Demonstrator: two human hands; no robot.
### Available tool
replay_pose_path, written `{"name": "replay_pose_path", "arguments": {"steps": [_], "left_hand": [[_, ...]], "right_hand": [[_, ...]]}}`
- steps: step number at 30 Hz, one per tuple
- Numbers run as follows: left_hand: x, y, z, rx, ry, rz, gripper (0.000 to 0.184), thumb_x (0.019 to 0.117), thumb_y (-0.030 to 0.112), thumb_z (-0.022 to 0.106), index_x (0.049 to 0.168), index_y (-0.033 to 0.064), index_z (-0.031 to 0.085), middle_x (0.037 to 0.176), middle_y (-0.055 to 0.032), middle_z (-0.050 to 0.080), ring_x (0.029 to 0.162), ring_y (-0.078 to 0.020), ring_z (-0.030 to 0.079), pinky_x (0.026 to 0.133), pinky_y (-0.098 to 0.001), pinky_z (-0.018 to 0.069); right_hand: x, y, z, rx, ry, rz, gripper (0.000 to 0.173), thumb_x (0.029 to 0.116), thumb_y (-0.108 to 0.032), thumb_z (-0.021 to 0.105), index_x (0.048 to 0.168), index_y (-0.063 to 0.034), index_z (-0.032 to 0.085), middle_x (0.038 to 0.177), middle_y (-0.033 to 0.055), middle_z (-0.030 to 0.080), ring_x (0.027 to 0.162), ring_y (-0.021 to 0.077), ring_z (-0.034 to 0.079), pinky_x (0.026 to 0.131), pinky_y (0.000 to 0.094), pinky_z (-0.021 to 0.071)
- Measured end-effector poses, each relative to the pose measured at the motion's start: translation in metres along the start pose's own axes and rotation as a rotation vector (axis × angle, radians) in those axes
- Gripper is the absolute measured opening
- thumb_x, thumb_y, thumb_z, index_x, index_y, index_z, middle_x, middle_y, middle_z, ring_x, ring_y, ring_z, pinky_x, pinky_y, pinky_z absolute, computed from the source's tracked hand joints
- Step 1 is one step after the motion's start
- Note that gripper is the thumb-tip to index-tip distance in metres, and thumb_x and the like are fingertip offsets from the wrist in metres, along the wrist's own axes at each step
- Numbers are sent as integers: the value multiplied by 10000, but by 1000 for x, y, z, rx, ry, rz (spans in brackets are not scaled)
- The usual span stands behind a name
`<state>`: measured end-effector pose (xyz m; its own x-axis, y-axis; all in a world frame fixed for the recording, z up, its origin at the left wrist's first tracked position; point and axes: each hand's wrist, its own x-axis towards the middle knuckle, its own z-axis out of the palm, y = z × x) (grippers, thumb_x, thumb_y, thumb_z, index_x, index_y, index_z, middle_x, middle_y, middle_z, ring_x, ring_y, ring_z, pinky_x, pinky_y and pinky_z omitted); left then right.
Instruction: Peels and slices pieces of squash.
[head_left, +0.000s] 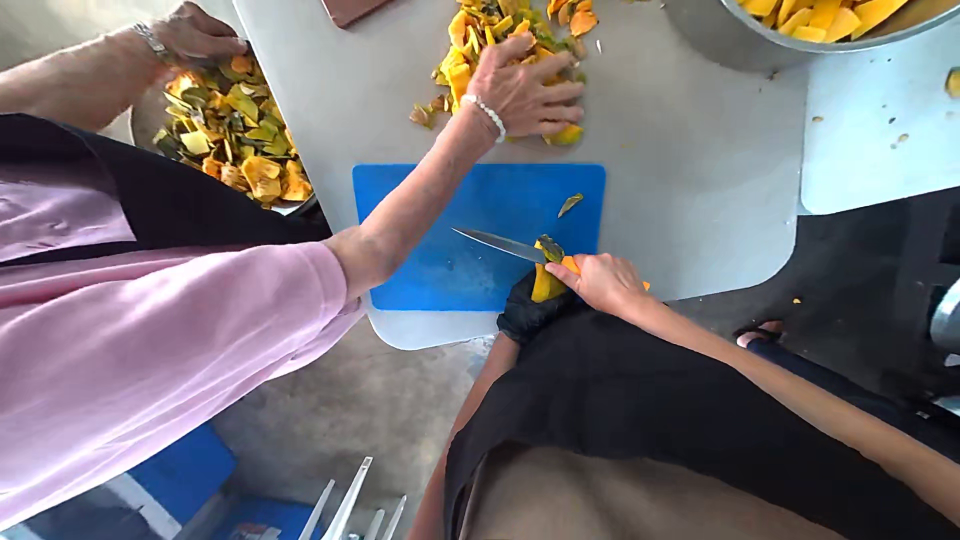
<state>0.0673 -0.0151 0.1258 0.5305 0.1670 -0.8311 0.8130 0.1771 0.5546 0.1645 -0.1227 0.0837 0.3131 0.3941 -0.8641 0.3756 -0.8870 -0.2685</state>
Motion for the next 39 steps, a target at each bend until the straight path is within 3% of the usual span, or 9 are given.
{"name": "replay_pose_path", "arguments": {"steps": [1,3,6,8,15,25,30,35,39], "left_hand": [[33,-82,10,-170,20,347,440,819,-1,753,1196,-141,575,1019,-180,693,904,-103,680,836,-240,567],[62,-140,21,-346,13,427,492,763,80,804,1192,-65,611,984,-76,714,875,-66,687,830,-272,585],[54,-135,16,-324,33,282,478,788,76,784,1208,-54,598,979,-48,706,873,-44,680,850,-261,580],[53,-134,16,-258,16,243,470,804,57,762,1219,-86,594,1007,-90,689,897,-54,659,867,-264,557],[59,-129,17,-151,3,194,492,789,112,786,1203,-89,612,1033,-141,689,930,-102,660,893,-299,545],[68,-140,19,-221,-41,261,524,726,163,833,1159,-62,643,990,-100,713,897,-84,683,865,-291,567],[59,-148,14,-557,-124,321,475,729,36,796,1171,11,627,967,22,732,861,-33,698,819,-258,594],[59,-149,13,-614,-156,343,435,737,10,786,1141,10,625,957,43,724,854,-12,689,818,-233,584],[63,-150,10,-627,-189,351,405,740,3,791,1114,11,635,954,51,736,872,-6,696,841,-228,583]], "right_hand": [[-1,1,1,8,-6,-3,726,1035,-646,388,1034,24,668,939,237,690,977,424,689,803,602,518],[-8,6,2,36,-7,-24,736,1039,-642,382,1030,34,674,936,244,689,977,428,686,813,607,517],[-24,27,6,75,-23,-26,733,1051,-617,395,1057,61,672,962,269,686,1005,451,674,839,633,500],[-32,37,9,62,-36,12,733,1058,-605,389,1063,74,663,966,283,683,1011,462,672,838,630,497],[-11,27,8,22,-65,73,740,1049,-620,399,1087,72,658,1016,286,688,1054,461,670,853,625,502],[23,34,8,123,-88,58,678,1068,-563,400,1040,55,677,980,266,679,997,436,669,855,622,503],[-7,72,12,312,-191,20,692,1101,-531,313,929,51,645,802,164,571,765,293,568,745,525,464],[-33,70,7,124,-103,-46,747,1072,-585,339,976,86,654,819,251,642,842,432,654,740,608,486],[-25,57,7,47,-116,22,761,1067,-603,345,992,98,633,857,271,649,883,448,666,754,603,490]]}}
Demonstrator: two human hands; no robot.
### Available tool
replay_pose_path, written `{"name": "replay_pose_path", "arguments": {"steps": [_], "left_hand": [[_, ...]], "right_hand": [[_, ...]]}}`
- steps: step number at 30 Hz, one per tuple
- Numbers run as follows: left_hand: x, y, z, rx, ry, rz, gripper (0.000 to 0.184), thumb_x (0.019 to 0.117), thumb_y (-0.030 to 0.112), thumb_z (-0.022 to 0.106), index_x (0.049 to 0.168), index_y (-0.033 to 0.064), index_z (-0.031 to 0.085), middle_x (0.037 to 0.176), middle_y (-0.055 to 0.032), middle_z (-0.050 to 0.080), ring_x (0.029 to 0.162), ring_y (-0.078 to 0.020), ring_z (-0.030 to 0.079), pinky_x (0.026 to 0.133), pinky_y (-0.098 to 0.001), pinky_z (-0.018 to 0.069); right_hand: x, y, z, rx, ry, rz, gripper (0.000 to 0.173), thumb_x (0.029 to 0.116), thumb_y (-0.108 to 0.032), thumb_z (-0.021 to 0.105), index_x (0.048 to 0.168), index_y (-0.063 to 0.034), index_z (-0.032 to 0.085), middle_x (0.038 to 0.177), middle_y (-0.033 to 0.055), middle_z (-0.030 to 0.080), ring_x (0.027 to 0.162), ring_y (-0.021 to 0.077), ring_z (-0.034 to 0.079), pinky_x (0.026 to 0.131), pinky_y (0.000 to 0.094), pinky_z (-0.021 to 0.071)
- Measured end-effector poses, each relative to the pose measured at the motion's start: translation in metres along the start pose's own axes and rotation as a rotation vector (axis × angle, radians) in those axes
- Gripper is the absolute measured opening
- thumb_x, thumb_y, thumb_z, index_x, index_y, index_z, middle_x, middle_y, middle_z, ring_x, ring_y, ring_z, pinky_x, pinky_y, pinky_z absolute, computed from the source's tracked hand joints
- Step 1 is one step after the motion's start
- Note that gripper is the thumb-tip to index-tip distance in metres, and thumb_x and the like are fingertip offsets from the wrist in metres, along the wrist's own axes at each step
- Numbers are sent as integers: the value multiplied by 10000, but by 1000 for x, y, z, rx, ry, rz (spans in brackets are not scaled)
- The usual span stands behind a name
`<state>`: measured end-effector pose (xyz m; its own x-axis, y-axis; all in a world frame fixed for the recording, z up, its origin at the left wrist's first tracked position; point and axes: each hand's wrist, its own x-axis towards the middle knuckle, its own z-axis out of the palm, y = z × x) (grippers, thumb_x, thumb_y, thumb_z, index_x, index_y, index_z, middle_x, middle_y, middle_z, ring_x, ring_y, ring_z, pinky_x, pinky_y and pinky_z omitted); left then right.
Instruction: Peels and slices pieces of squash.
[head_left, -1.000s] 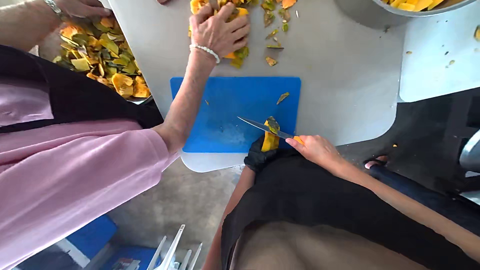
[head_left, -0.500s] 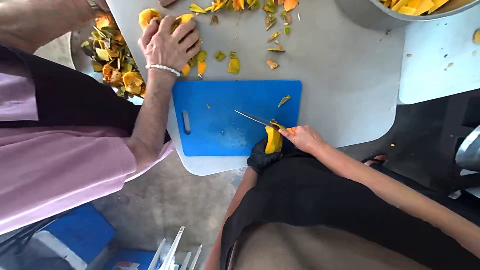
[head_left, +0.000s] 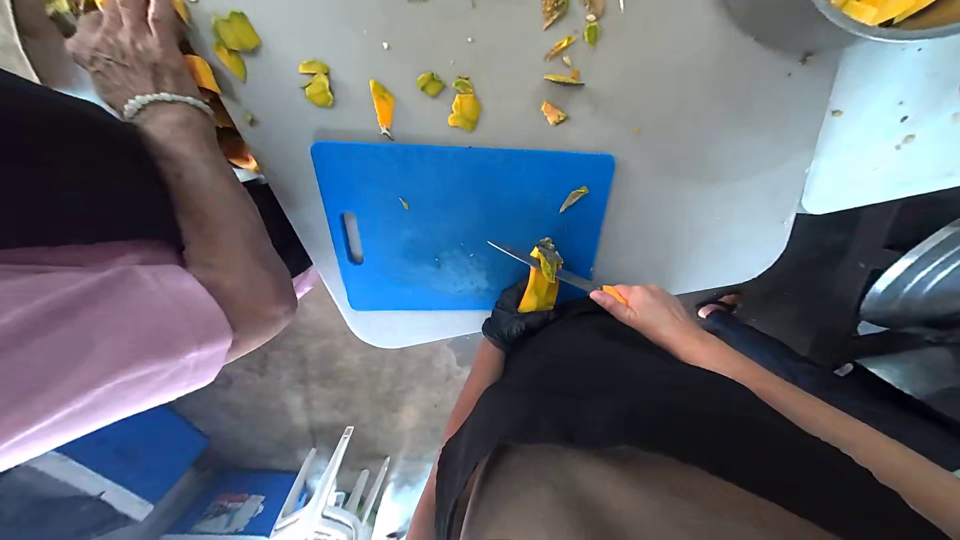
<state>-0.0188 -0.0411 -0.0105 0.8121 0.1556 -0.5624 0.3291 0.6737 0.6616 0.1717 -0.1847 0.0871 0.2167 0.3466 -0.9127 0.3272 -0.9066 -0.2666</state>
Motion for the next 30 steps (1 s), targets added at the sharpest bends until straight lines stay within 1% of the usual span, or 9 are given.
{"name": "replay_pose_path", "arguments": {"steps": [3,8,12,17,19,21,24,27,30], "left_hand": [[-1,-1,-1,24,6,-19,403,730,23,792,1101,-27,642,964,31,726,888,-12,686,850,-235,573],[0,-1,-4,14,36,7,387,707,25,800,1062,-19,652,966,40,734,906,-3,689,869,-231,571],[-2,-3,-4,-2,53,6,431,703,17,811,1097,-28,642,978,17,732,901,-16,691,862,-236,577],[-1,-3,-2,-21,43,-7,466,702,-35,786,1139,-46,625,1007,0,729,926,-21,691,878,-232,574],[-1,-3,-4,15,54,-24,442,711,-5,794,1119,-57,632,989,-8,727,915,-26,688,876,-240,570],[-1,0,-4,23,72,-29,431,703,9,802,1098,-45,636,977,11,727,909,-14,687,875,-230,568],[-1,-1,-3,-9,41,0,447,693,-47,788,1113,-51,636,993,0,728,914,-18,687,872,-227,571],[-2,3,-5,-68,20,-9,442,695,-86,762,1113,-6,642,994,18,740,913,-24,699,861,-238,585],[0,0,-3,31,16,10,456,697,-43,776,1132,-75,643,1014,-27,727,927,-15,680,882,-219,563]], "right_hand": [[21,-12,-1,15,-18,62,715,1075,-559,398,1047,107,655,937,301,677,977,478,674,825,632,497],[41,-1,-4,85,-18,-90,640,1091,-496,402,895,60,649,749,205,617,786,388,642,711,582,479],[17,1,2,69,88,-189,754,1048,-598,346,869,68,651,676,196,599,701,387,640,624,567,478],[12,-9,3,1,74,-33,687,1068,-527,423,987,111,665,832,298,665,867,498,679,738,651,499],[23,-11,-1,2,24,25,670,1078,-523,424,1014,99,663,875,295,670,917,491,674,785,652,492],[28,-7,-5,20,6,-10,671,1083,-520,405,980,91,661,837,272,658,875,465,670,762,637,490],[27,-4,-11,29,-35,-11,685,1085,-529,380,950,82,655,812,250,643,846,435,659,747,619,485],[35,-11,-14,0,-80,31,670,1089,-521,386,942,75,654,823,246,640,867,430,654,765,613,480],[59,-23,-13,-4,-84,109,662,1085,-521,402,1012,80,671,942,280,674,969,459,667,842,639,499]]}}
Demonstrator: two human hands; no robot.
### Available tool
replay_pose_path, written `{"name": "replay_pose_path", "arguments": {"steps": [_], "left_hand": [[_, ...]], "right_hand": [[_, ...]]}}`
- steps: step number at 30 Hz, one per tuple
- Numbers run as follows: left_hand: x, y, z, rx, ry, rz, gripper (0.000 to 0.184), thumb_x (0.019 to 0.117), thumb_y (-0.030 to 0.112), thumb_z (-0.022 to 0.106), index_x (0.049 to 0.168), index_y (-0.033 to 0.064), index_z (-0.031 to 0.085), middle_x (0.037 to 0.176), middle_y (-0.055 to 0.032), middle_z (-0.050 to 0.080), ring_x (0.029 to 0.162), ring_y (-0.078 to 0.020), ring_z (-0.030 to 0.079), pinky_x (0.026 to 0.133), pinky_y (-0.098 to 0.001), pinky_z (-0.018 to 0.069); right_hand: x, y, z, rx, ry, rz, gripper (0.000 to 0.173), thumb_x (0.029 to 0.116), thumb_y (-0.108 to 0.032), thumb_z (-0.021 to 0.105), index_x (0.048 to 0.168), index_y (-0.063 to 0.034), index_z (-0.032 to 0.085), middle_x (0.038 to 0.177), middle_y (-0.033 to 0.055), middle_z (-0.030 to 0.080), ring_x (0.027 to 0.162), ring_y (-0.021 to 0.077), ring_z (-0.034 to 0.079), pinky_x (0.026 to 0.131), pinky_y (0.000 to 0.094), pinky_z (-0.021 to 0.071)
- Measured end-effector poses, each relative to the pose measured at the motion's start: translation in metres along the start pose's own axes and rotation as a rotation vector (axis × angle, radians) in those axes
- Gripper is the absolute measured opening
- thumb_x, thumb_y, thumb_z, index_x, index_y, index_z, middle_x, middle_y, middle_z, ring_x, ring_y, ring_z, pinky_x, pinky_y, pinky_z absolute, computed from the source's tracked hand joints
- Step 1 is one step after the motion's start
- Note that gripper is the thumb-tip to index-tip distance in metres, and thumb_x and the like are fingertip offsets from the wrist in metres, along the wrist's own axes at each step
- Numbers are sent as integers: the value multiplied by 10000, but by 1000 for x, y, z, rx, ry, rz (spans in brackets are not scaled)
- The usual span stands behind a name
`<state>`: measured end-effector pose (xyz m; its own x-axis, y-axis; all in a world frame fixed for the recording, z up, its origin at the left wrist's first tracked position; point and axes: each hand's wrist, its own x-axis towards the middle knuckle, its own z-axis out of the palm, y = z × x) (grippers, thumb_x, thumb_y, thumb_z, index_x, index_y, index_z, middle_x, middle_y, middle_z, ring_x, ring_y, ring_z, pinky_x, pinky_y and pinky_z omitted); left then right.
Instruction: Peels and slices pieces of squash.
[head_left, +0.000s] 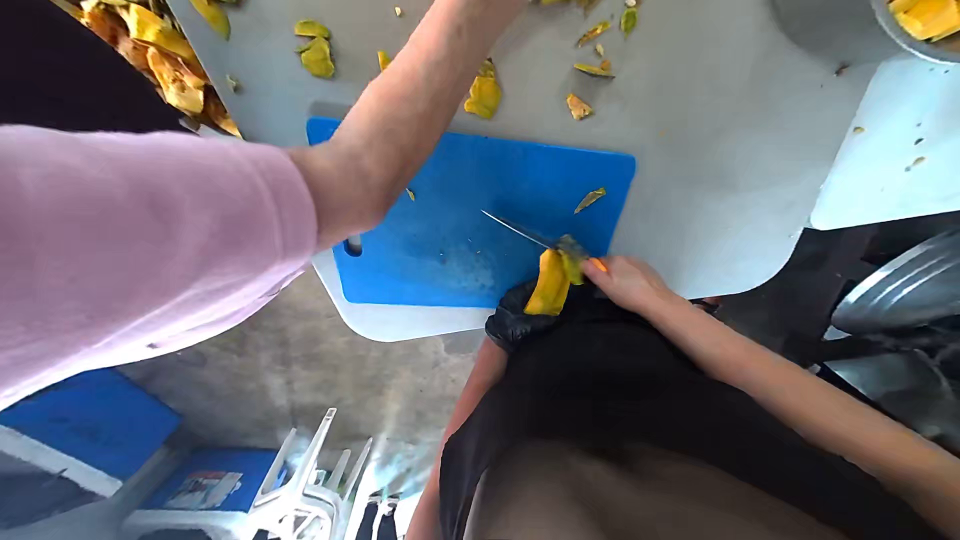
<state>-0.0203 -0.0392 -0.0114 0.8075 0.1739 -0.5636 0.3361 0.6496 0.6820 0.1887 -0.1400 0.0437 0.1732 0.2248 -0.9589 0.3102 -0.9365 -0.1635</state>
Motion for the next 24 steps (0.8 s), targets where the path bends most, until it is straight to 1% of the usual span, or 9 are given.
{"name": "replay_pose_path", "arguments": {"steps": [4,7,9,11,14,17,19,21,24], "left_hand": [[-1,8,2,66,58,-65,433,700,-44,783,1109,-66,642,981,-17,724,901,-9,682,860,-211,568],[-2,11,2,-11,42,-100,447,687,-64,769,1112,-8,644,978,22,730,893,-13,686,845,-223,576],[0,32,7,-8,114,-278,364,695,-107,726,1018,36,640,868,50,716,814,-11,685,804,-219,578],[-1,36,6,-57,109,-297,288,741,-132,666,978,18,601,797,23,685,753,-45,675,753,-241,576],[-3,39,9,-78,151,-327,330,771,-157,646,1051,-2,565,813,-3,679,753,-71,675,760,-258,582],[-3,21,7,-77,157,-248,429,734,-89,684,1132,-6,546,864,-25,697,777,-90,690,730,-273,593],[-4,13,6,-45,152,-181,412,751,-59,686,1136,2,551,871,-19,699,777,-79,688,716,-262,588],[-5,12,9,13,168,-152,401,760,-56,696,1132,-11,555,874,-25,688,775,-79,678,715,-261,582],[-5,6,12,65,201,-93,408,716,-47,695,1102,-23,563,846,-29,692,766,-86,684,722,-269,586]], "right_hand": [[19,-9,8,27,56,-56,728,1065,-584,387,1043,78,688,953,291,686,976,479,677,846,652,507],[21,12,7,54,85,-105,704,1064,-577,393,971,60,676,873,272,661,893,460,667,780,650,496],[19,36,-1,92,147,-108,672,1068,-555,424,1032,58,697,927,296,678,934,489,665,815,690,480],[10,62,-13,182,228,-42,687,1084,-541,382,1154,67,693,1022,326,680,1006,515,652,887,719,461],[-8,84,-13,267,333,-34,675,1110,-493,328,1007,100,633,841,272,605,808,435,610,771,644,463],[-21,92,9,191,264,-212,619,1102,-451,405,1104,110,667,911,301,662,899,462,654,850,662,479],[-27,88,25,87,215,-311,685,1083,-528,383,1066,99,658,894,282,658,897,451,650,822,644,475],[-31,82,32,11,203,-316,744,1072,-583,353,1036,98,651,903,283,662,912,457,661,813,640,482],[-35,80,33,-16,202,-254,748,1077,-582,346,1072,103,645,979,306,662,992,475,654,866,646,477]]}}
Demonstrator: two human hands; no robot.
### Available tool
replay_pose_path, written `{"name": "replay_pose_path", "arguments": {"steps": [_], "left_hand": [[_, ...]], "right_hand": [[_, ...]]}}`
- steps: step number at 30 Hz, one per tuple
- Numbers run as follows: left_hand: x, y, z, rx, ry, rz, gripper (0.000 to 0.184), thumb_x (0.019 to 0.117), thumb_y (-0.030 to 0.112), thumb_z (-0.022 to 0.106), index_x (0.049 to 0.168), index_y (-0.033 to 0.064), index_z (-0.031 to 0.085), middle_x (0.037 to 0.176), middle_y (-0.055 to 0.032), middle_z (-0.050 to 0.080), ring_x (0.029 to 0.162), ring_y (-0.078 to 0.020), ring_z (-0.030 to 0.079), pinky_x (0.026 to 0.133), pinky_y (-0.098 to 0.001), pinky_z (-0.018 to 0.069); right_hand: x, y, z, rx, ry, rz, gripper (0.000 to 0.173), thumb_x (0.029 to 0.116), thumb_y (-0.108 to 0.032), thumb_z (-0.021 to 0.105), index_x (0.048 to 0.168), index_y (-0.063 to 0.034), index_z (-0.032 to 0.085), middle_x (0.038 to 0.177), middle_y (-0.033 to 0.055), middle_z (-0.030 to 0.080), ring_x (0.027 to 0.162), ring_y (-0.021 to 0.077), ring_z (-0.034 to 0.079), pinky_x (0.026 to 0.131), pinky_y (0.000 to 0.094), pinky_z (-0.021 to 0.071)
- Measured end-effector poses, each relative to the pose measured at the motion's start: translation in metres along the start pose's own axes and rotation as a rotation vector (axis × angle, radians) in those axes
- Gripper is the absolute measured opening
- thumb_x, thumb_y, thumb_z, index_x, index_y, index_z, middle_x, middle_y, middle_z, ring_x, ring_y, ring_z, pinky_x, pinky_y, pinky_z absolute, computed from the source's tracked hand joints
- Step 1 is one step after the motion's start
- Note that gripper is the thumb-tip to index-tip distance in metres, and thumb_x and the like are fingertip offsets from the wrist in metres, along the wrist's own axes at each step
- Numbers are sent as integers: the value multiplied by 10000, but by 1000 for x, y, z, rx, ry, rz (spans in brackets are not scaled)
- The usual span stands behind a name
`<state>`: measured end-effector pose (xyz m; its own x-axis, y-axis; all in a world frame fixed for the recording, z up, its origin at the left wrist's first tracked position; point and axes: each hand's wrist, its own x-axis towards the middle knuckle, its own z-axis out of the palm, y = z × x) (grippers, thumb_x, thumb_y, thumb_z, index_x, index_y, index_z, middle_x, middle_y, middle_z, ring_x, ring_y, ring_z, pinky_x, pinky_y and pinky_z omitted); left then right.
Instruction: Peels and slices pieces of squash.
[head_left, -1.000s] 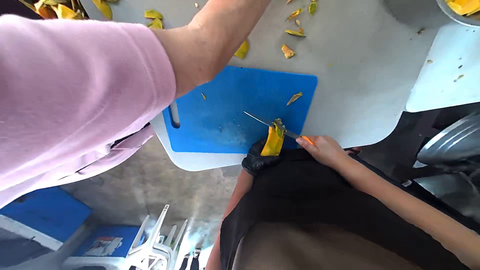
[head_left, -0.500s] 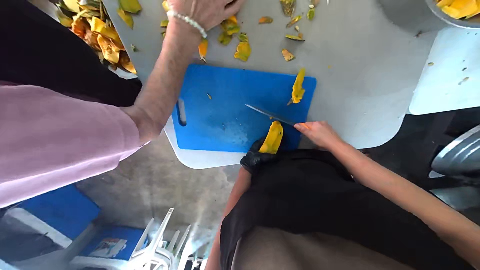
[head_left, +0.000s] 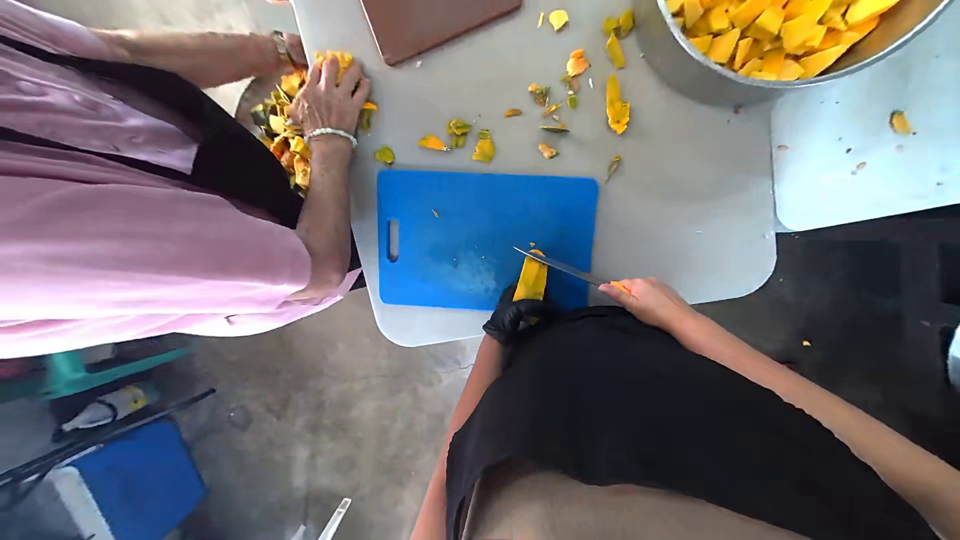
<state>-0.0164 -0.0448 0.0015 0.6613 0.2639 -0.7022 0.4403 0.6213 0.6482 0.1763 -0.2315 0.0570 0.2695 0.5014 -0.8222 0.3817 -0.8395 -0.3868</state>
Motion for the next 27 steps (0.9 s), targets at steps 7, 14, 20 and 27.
{"name": "replay_pose_path", "arguments": {"steps": [7,14,20,27], "left_hand": [[4,-9,4,57,38,81,396,760,-5,678,1141,-36,574,878,-41,683,794,-86,667,758,-275,567],[1,-11,14,108,109,108,340,819,-68,631,1151,-25,569,849,-28,649,752,-68,629,718,-255,545],[-11,-25,18,-109,177,148,323,813,-53,616,1130,-41,551,853,-56,683,768,-105,665,726,-287,571],[-95,-17,12,-547,483,341,148,916,-37,496,929,87,574,710,48,626,648,-57,600,639,-242,519]], "right_hand": [[-19,-25,7,-32,32,25,762,1066,-608,353,1101,98,640,1032,303,667,1048,460,653,896,622,479],[7,-56,18,-9,216,81,747,1040,-626,418,1047,71,687,1028,303,692,1058,482,668,869,654,501],[30,-36,17,183,256,7,772,1073,-602,337,1088,88,683,1080,327,671,1088,488,643,936,684,461],[35,6,-3,25,-8,-457,475,1090,-295,504,1023,160,621,717,154,567,617,185,518,606,418,470]]}}
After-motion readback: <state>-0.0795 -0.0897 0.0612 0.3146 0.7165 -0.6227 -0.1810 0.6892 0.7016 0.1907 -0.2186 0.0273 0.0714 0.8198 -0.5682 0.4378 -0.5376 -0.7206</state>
